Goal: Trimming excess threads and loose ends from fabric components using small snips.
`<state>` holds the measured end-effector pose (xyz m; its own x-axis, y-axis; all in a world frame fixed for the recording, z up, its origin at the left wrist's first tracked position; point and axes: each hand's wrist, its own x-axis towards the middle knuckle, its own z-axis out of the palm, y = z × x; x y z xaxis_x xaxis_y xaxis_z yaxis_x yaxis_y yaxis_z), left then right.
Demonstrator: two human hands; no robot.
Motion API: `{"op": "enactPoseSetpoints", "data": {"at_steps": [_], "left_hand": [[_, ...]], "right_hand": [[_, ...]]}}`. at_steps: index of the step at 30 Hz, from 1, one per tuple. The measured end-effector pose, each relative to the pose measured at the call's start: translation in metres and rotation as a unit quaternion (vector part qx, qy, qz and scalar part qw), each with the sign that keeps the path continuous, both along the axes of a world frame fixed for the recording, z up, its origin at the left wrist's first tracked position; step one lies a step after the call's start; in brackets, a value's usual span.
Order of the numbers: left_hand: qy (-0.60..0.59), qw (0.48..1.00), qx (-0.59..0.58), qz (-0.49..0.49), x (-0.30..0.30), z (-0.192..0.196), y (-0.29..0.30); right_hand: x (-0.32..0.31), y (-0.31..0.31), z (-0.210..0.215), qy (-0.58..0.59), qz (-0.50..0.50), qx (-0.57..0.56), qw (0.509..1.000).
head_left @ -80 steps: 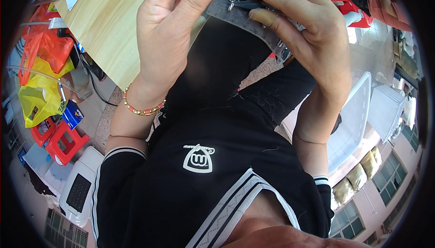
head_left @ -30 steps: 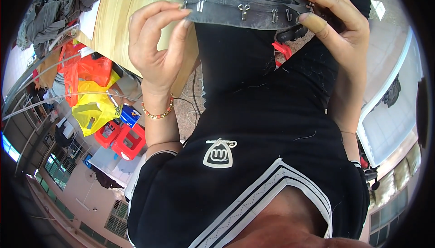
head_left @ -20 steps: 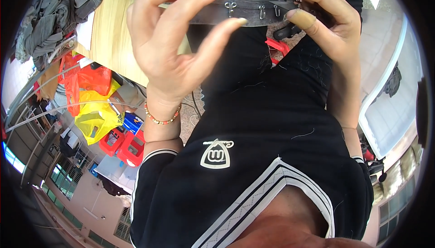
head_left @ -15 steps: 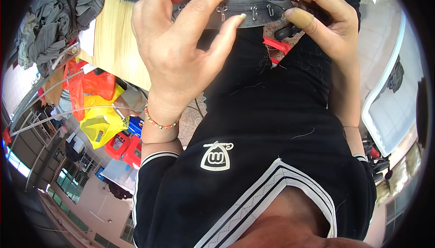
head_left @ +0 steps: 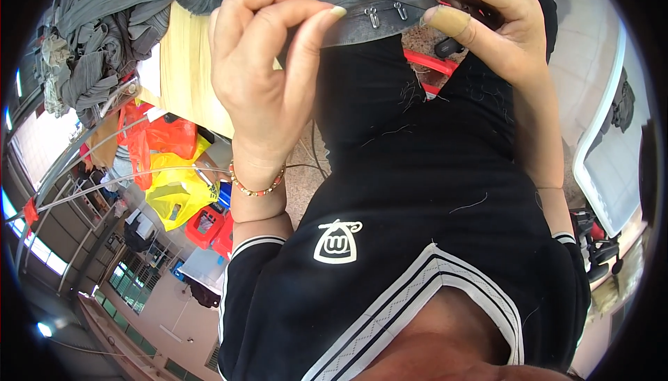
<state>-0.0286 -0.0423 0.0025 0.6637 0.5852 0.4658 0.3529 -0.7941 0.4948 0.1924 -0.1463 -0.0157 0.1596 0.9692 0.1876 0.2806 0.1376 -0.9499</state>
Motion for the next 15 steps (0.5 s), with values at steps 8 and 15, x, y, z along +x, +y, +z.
{"op": "enactPoseSetpoints", "data": {"at_steps": [8, 15], "left_hand": [[-0.069, 0.99, -0.123, 0.006, -0.004, -0.004, 0.002], [-0.12, 0.96, -0.251, 0.003, -0.012, -0.009, 0.009]], "right_hand": [[-0.007, 0.0, -0.003, 0.02, 0.061, 0.006, 0.998], [-0.019, 0.008, -0.006, -0.033, 0.056, 0.034, 0.997]]}}
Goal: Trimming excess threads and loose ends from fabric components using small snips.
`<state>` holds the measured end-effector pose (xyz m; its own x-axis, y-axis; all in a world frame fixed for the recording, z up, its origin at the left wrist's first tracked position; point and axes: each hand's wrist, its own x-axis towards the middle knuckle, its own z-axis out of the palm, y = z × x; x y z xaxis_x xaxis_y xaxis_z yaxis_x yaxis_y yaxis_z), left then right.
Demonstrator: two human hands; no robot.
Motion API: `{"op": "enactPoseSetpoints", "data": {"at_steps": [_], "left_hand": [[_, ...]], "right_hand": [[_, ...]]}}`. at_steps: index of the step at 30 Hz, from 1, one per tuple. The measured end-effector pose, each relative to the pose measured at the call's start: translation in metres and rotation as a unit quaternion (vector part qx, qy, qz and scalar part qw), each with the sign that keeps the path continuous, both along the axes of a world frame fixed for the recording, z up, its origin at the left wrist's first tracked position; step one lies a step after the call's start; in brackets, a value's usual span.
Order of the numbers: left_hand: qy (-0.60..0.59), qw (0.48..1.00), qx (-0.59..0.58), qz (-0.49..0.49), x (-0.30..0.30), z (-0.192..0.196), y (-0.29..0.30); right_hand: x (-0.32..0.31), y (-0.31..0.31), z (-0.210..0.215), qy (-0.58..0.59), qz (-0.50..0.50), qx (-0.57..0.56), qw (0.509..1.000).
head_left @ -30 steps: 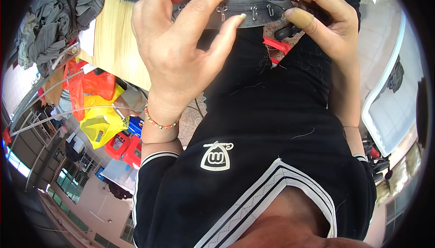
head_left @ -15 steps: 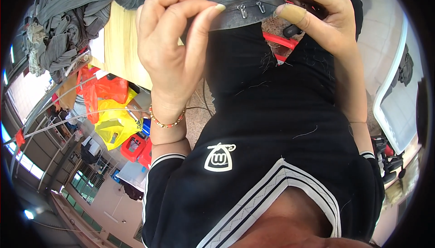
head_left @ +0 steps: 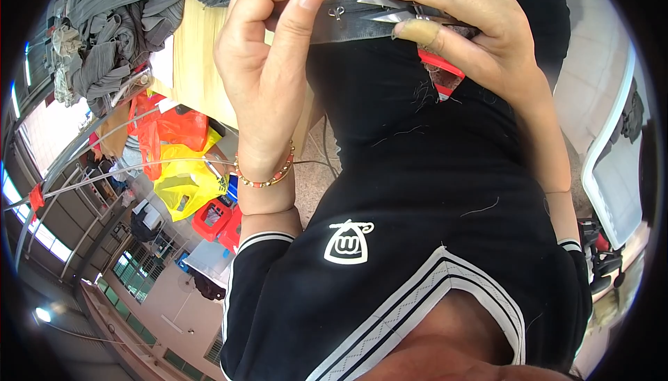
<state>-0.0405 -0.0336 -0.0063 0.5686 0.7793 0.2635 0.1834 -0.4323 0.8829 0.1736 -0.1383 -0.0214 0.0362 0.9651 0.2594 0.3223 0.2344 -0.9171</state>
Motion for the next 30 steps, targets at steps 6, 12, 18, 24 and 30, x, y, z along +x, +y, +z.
{"op": "enactPoseSetpoints", "data": {"at_steps": [6, 12, 18, 24, 30], "left_hand": [[-0.049, 0.998, -0.04, -0.005, 0.001, -0.005, 0.001], [-0.069, 0.996, -0.061, -0.005, 0.001, -0.008, 0.001], [-0.07, 0.996, -0.06, -0.012, 0.001, -0.008, 0.001], [-0.069, 0.997, -0.034, -0.027, -0.003, -0.008, 0.006], [0.156, 0.958, 0.238, 0.021, 0.01, 0.016, -0.011]], "right_hand": [[-0.006, 0.008, 0.003, -0.123, -0.019, 0.049, 0.991], [-0.012, 0.013, 0.015, -0.156, -0.029, 0.057, 0.986], [-0.013, 0.015, 0.015, -0.179, -0.035, 0.079, 0.98], [-0.011, 0.012, 0.007, -0.096, -0.042, 0.081, 0.991], [0.007, -0.008, -0.003, -0.007, -0.099, 0.006, 0.995]]}}
